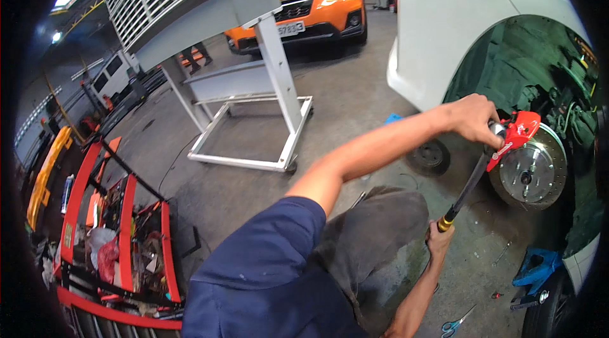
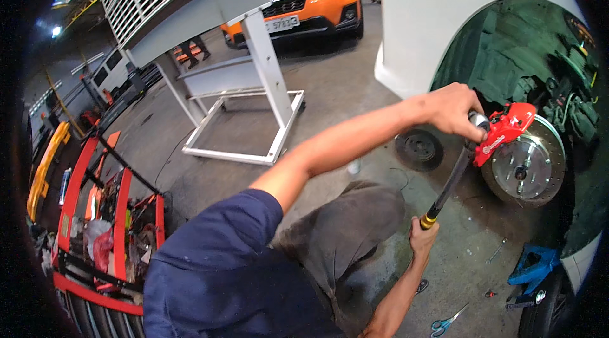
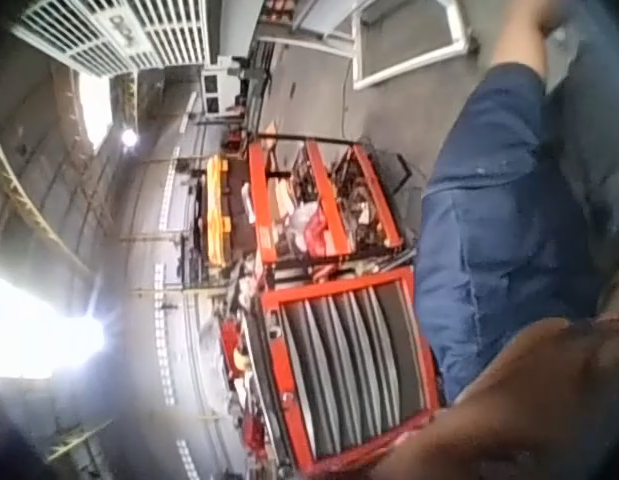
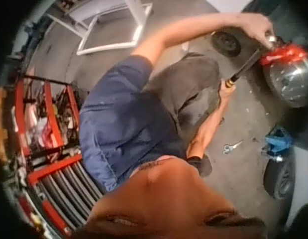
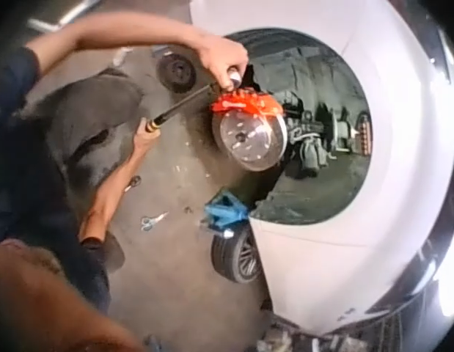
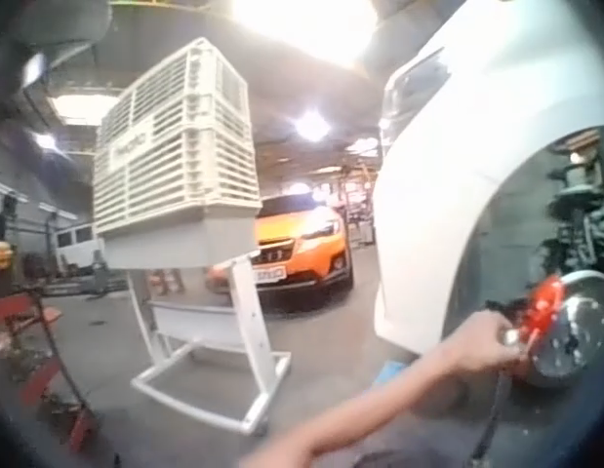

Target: Installing a new red brake caliper and securing it with bolts using a torque wrench.

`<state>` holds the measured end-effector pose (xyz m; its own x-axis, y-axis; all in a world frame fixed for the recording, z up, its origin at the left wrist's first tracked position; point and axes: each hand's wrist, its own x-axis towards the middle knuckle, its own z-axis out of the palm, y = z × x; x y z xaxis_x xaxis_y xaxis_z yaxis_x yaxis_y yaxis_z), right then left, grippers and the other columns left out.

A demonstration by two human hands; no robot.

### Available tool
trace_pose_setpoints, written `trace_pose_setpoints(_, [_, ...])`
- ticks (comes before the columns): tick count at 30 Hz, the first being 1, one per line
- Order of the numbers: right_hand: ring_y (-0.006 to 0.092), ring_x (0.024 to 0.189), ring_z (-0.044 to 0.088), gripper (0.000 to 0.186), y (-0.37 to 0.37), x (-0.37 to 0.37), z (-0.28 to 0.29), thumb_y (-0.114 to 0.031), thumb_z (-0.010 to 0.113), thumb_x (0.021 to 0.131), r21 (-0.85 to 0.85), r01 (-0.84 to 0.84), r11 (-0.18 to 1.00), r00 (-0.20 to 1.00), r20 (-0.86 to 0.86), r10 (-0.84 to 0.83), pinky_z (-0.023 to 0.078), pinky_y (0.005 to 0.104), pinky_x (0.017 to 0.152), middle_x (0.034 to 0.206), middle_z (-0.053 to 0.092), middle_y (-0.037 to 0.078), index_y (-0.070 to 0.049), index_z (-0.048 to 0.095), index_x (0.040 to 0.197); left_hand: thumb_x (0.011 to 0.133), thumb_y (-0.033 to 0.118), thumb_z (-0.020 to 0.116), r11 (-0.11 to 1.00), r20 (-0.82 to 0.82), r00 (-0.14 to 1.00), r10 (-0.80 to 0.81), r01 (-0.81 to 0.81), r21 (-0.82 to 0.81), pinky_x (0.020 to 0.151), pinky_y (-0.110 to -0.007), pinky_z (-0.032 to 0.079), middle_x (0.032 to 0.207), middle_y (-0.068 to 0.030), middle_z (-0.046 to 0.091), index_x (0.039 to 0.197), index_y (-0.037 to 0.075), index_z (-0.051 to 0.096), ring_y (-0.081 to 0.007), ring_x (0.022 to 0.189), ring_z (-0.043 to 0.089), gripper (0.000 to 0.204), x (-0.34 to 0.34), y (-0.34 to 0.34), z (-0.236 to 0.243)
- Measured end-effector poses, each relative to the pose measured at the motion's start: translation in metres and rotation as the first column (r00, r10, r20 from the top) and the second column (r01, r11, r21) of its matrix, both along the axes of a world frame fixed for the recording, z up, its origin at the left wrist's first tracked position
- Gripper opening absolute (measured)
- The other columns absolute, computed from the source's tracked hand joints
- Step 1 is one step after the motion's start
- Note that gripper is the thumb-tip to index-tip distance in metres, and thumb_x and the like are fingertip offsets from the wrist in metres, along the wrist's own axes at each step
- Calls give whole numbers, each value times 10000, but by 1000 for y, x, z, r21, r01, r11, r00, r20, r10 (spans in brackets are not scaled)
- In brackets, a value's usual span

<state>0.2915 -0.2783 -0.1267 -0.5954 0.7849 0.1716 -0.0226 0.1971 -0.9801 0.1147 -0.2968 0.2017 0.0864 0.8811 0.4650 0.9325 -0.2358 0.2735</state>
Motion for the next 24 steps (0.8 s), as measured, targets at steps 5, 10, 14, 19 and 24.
trace_pose_setpoints(5, [116, 448, 498, 212, -2, -15, 8, -88, 660, 818, 49, -20, 999, 999, -50, 22, 378, 293, 444, 522, 499, 16, -26, 520, 671, 746, 460, 662, 992, 47, 995, -92, 95, -84, 652, -419, 504, 716, -165, 679, 837, 23, 729, -310, 700, 669, 451, -8, -19, 13])
trace_pose_setpoints(10, [167, 496, 564, 184, -9, -50, 5, -93, 657, 830, 161, 198, 967, 979, -82, -187, 421, 321, 477, 555, 545, 35, 2, 558, 707, 746, 411, 645, 934, -129, 951, -281, 302, 190, 868, -419, 398, 918, -122, 645, 888, 21, 650, -282, 993, 596, 415, -2, -4, 0])
trace_pose_setpoints(14, [275, 588, 646, 149, -7, -85, 5, -121, 676, 823, 262, 627, 733, 775, -113, -622, 462, 394, 543, 616, 617, 133, 17, 621, 813, 771, 347, 680, 865, 426, 852, -305, 61, 498, 994, -439, 402, 1154, -191, 603, 1033, -19, 621, -357, 1139, 557, 454, 5, 38, -31])
trace_pose_setpoints(19, [382, 643, 647, 273, 20, -91, 44, -204, 729, 785, 551, 753, 361, 339, 145, -929, 480, 471, 581, 662, 632, 185, -8, 625, 945, 952, 375, 589, 967, 950, 300, -90, 255, 11, 709, -330, 579, 956, -187, 700, 1065, -82, 639, -219, 775, 704, 474, -67, 140, -44])
trace_pose_setpoints(24, [381, 635, 632, 325, 35, -95, 103, -272, 734, 765, 646, 671, 366, 310, 203, -929, 480, 481, 568, 742, 638, 163, -36, 603, 948, 893, 192, 673, 968, 960, 277, 26, 234, -94, 564, -234, 500, 790, -114, 683, 978, -74, 656, -117, 612, 618, 279, -121, 232, -50])
